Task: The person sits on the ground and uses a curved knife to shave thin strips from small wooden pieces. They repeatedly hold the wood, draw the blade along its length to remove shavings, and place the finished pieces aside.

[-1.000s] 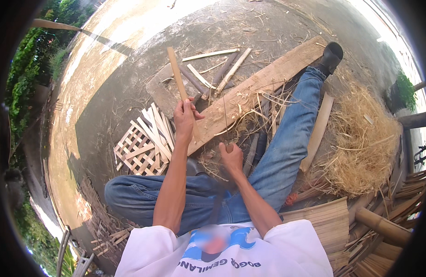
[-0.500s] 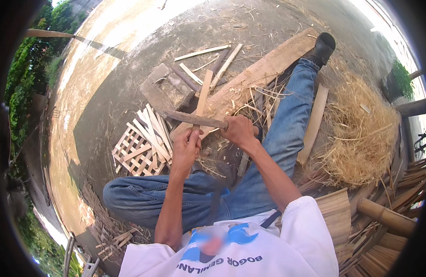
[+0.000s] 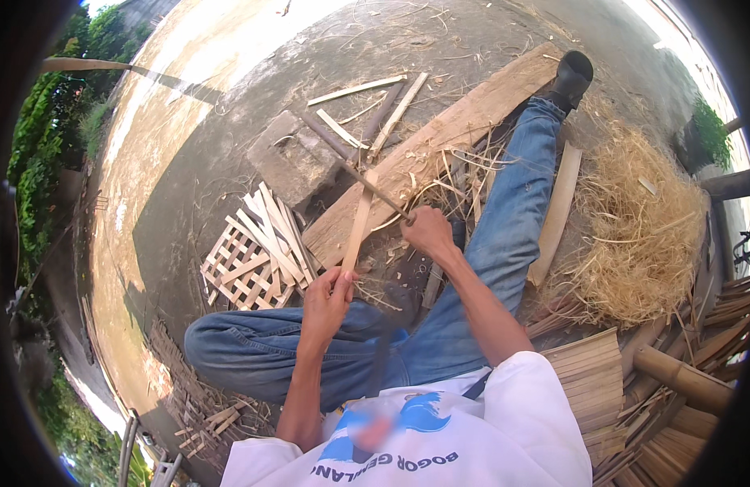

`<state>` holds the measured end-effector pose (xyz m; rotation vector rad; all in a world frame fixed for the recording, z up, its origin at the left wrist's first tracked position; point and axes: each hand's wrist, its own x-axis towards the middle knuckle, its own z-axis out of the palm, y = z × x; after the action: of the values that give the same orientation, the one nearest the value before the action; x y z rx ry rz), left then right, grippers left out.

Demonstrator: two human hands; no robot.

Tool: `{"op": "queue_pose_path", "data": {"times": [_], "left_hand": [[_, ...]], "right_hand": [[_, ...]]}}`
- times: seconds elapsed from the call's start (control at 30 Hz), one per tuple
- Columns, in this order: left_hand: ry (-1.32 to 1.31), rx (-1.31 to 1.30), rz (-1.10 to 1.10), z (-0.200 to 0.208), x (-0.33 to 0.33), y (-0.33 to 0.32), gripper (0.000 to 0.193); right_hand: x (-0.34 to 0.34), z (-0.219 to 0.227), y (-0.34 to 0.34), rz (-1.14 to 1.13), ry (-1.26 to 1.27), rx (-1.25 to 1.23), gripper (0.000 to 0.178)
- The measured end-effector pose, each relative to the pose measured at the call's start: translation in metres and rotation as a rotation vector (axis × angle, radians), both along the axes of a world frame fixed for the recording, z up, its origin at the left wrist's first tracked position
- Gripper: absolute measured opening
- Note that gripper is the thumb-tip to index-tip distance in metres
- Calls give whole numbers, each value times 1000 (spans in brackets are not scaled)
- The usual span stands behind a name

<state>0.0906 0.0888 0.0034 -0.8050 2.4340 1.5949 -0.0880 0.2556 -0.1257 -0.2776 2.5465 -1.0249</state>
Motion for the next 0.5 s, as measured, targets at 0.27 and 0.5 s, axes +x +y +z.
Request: {"op": "queue_pose_path", "data": {"times": [0.27, 0.5], "left_hand": [[69, 395, 377, -22, -15, -1, 34], [436, 650, 723, -62, -69, -10, 25]], "right_hand": [[-4, 20, 3, -179, -247, -347, 40], [105, 62, -24, -60, -521, -798, 31]]}}
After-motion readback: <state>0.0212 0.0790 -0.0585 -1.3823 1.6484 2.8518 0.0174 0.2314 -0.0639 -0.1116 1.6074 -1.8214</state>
